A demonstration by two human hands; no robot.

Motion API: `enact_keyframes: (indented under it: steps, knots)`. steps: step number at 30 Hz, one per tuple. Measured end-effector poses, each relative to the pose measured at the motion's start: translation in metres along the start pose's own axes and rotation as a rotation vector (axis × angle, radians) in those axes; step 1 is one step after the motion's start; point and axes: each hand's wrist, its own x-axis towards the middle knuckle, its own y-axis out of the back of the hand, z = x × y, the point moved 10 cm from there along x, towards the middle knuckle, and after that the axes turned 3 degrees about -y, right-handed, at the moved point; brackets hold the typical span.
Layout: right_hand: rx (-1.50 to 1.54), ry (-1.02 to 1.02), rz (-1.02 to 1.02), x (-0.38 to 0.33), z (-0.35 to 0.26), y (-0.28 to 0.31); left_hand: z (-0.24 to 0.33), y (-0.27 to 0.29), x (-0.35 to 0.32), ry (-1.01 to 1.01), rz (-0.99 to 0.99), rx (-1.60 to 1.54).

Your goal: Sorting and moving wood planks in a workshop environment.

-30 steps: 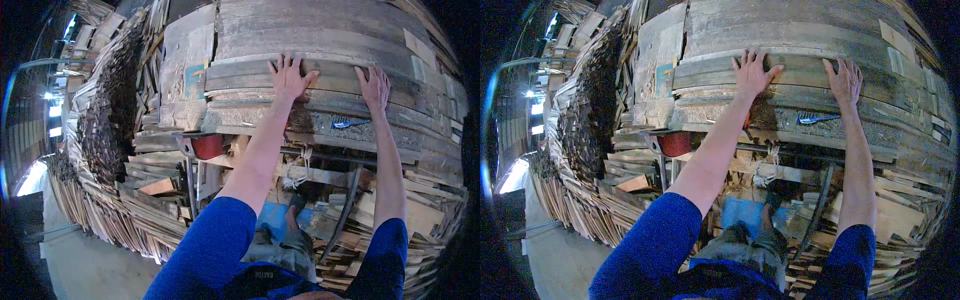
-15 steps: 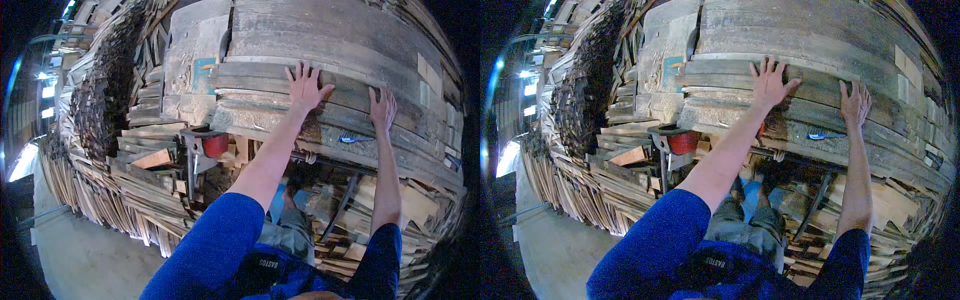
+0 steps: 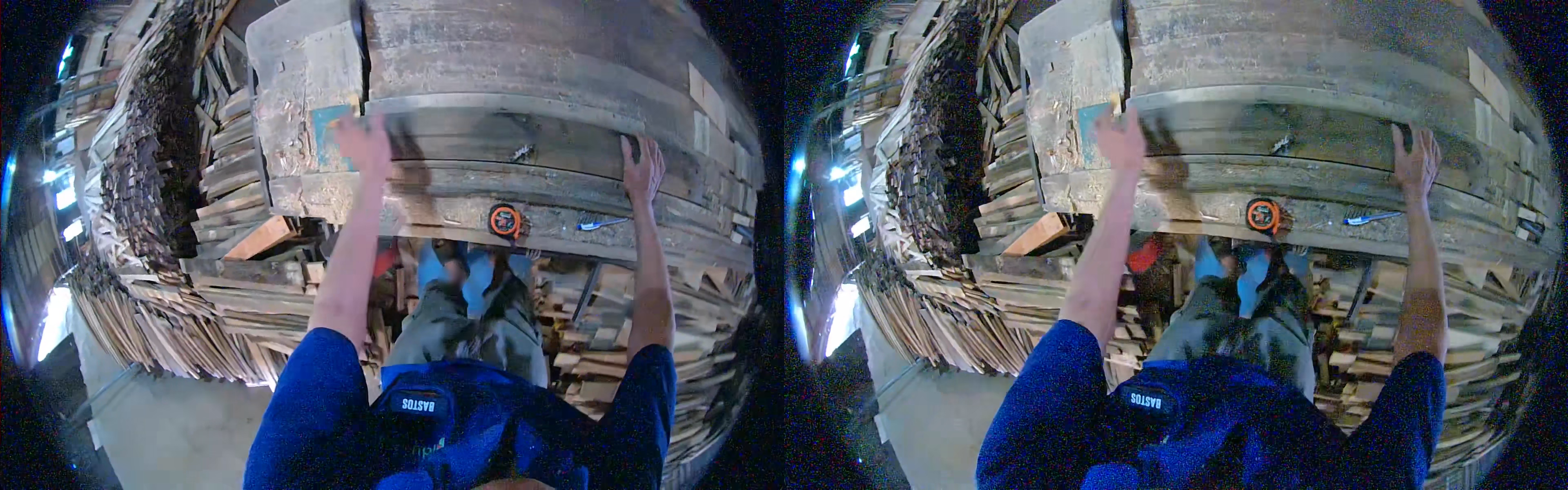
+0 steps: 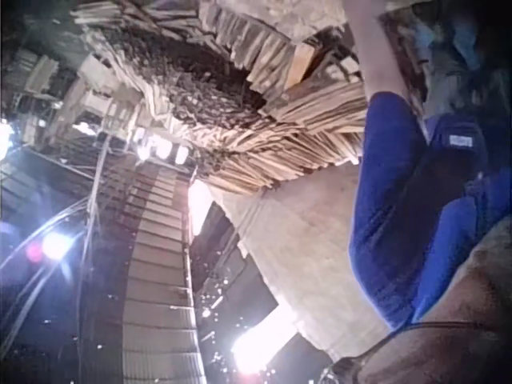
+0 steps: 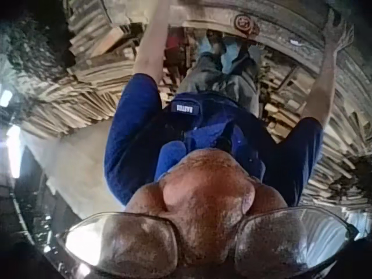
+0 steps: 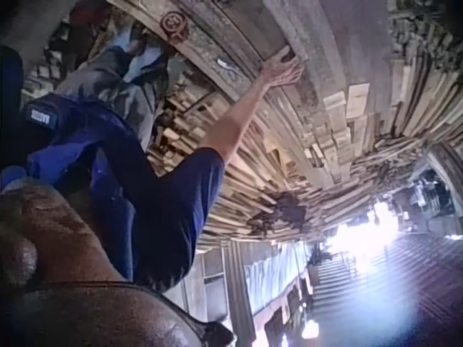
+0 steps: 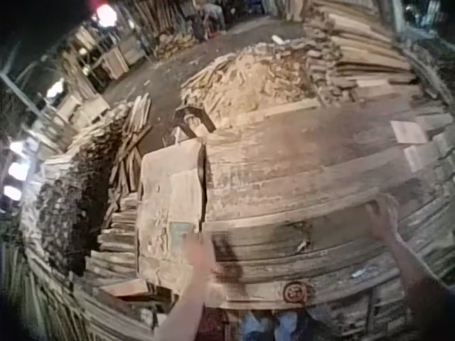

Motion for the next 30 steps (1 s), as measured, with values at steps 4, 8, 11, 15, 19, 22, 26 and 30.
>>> enact_keyframes:
  steps: [4,8,11,15,19,22,26,30]
  knots:
    - [0.005,0.008,-0.033,0.005,-0.011,-0.014,-0.075,-0.002,0.028,-0.078,-0.039,0.2]
    - [0.035,-0.001,-0.058,0.008,-0.013,-0.025,-0.084,-0.011,0.039,-0.333,-0.081,0.289]
    - [0.066,-0.001,-0.06,0.009,-0.007,-0.029,-0.095,-0.011,0.045,-0.348,-0.213,0.253]
    - [0.08,0.015,-0.049,0.009,-0.009,-0.035,-0.107,0.009,0.062,-0.421,-0.257,0.282]
    - [0.116,0.02,-0.062,0.014,-0.007,-0.039,-0.127,0.016,0.072,-0.359,-0.294,0.339]
    - [0.074,-0.021,-0.078,0.011,-0.011,-0.035,-0.104,0.015,0.06,-0.256,-0.236,0.41]
    - [0.08,-0.026,-0.094,0.015,-0.008,-0.041,-0.124,0.016,0.048,-0.204,-0.229,0.426]
    - [0.028,0.131,-0.04,0.013,-0.005,-0.044,-0.133,0.018,0.038,-0.325,-0.098,0.371]
